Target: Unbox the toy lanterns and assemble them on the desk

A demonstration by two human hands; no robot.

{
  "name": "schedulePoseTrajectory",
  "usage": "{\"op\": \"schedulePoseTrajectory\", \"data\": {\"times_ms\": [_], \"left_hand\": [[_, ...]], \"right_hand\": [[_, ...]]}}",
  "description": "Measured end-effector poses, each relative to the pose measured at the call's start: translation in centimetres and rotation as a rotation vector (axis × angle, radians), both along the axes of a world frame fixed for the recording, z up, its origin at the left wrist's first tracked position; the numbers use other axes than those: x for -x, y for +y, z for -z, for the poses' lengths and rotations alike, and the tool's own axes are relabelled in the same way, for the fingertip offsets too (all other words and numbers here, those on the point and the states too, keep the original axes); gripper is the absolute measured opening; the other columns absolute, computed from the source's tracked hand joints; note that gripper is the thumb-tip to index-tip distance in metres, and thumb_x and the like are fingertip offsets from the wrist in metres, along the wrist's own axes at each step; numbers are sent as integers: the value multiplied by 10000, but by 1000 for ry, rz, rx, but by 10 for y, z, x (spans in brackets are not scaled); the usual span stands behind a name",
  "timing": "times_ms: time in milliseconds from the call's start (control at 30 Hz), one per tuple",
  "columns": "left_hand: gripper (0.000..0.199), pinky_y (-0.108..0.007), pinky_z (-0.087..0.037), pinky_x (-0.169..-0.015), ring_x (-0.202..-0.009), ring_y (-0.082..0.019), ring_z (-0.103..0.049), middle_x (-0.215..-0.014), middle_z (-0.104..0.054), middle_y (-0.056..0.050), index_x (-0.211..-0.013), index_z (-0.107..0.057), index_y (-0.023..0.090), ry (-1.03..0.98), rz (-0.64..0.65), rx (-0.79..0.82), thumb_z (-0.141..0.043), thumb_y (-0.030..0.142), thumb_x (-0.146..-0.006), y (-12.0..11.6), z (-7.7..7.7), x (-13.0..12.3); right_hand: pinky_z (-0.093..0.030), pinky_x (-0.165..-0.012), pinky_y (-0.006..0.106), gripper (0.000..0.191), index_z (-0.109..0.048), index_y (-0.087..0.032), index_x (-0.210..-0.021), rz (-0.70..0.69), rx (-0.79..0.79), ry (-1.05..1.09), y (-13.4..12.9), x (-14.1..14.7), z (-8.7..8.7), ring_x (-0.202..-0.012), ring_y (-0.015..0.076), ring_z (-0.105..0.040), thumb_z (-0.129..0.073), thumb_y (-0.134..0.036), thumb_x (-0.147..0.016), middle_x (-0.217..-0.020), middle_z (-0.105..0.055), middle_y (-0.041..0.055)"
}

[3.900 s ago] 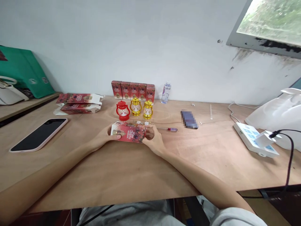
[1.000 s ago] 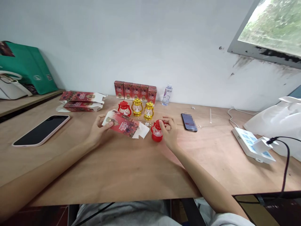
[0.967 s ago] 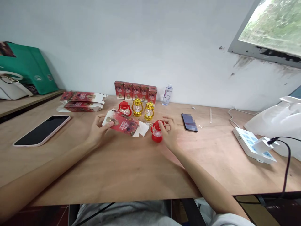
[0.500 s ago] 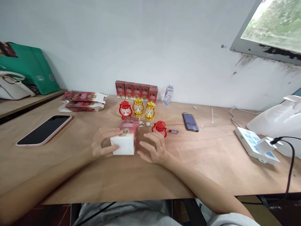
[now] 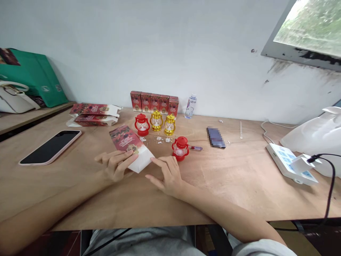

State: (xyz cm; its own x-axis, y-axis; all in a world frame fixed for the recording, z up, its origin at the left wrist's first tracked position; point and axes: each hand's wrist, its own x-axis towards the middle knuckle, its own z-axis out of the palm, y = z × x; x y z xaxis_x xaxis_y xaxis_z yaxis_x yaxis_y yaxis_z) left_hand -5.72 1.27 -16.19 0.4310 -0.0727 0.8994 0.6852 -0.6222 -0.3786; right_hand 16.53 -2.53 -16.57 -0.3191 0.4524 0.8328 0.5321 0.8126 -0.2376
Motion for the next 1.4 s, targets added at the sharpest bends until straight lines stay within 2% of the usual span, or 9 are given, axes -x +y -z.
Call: {"op": "schedulePoseTrajectory", "data": {"times_ms": [67, 233, 433, 533, 667, 800, 1000, 1233, 1400], "left_hand": [[362, -337, -262, -710, -721, -175, -558, -842, -704, -8, -1073, -665, 344, 51, -50, -15, -751, 300, -725, -6, -3, -5], [357, -330, -251, -654, -666, -170, -544, -809, -700, -14, -1107, -660, 397, 51, 39, 384, -720, 340, -760, -13, 6, -13], [395, -337, -265, -684, -736, -186, -582, -830, -680, -30, -1176, -628, 350, 51, -4, 288, -661, 417, -788, -11, 7, -17], [409, -335, -274, -711, -733, -185, -573, -815, -661, -33, -1173, -625, 310, 49, -57, 160, -647, 441, -786, -14, -2, -19], [449, -331, -290, -718, -730, -189, -550, -802, -646, -65, -1164, -615, 199, 14, -104, 63, -623, 455, -795, -17, -16, -21], [344, -325, -288, -721, -713, -178, -520, -786, -661, -70, -1076, -639, 157, 13, -184, -30, -592, 401, -839, -16, -23, -22], [312, -335, -283, -742, -749, -193, -484, -929, -735, -62, -1122, -625, 159, 48, -248, -19, -563, 345, -879, -16, -23, -24], [512, -324, -352, -870, -974, -204, -597, -1121, -704, -68, -1380, -420, 138, 106, -179, 99, -527, 286, -901, -12, -22, -20], [406, -330, -372, -913, -1042, -204, -638, -1123, -698, -103, -1280, -501, 107, 144, -135, 102, -514, 227, -892, -11, -28, -19]], "right_hand": [[-490, -718, 342, 398, -518, -214, -1169, -10, 118, 70, 0, 4, 0, -797, 189, -596, -642, -353, -818, -894, -622, 62], [-359, -485, 239, 416, -415, -244, -856, -74, 536, 212, 1, 11, 0, -415, 86, -394, -723, -484, -713, -482, -417, -125], [-327, -437, 213, 497, -342, -254, -771, -140, 744, 338, -1, 14, -3, -421, 85, -443, -766, -477, -637, -500, -467, -116], [-383, -481, 223, 450, -323, -255, -787, -183, 683, 329, -2, 13, -3, -486, 101, -507, -731, -412, -681, -572, -514, -87], [-386, -524, 232, 290, -321, -244, -798, -221, 424, 236, 0, 9, -3, -568, 101, -447, -601, -295, -744, -686, -454, -47], [-475, -678, 285, 134, -444, -216, -909, -211, 296, 130, 2, 9, -3, -778, 144, -526, -523, -195, -802, -874, -518, 32], [-490, -862, 375, 262, -617, -245, -1064, 29, 84, 5, 2, 10, -2, -1052, 202, -511, -509, -154, -843, -1202, -443, 99], [-466, -879, 435, 400, -524, -143, -1260, 268, -57, -220, 2, 8, -2, -1074, 266, -501, -491, -225, -870, -1242, -471, 176], [-453, -913, 442, 400, -509, -141, -1274, 241, -28, -229, 6, 4, -3, -1126, 271, -487, -469, -249, -891, -1281, -453, 186]]}}
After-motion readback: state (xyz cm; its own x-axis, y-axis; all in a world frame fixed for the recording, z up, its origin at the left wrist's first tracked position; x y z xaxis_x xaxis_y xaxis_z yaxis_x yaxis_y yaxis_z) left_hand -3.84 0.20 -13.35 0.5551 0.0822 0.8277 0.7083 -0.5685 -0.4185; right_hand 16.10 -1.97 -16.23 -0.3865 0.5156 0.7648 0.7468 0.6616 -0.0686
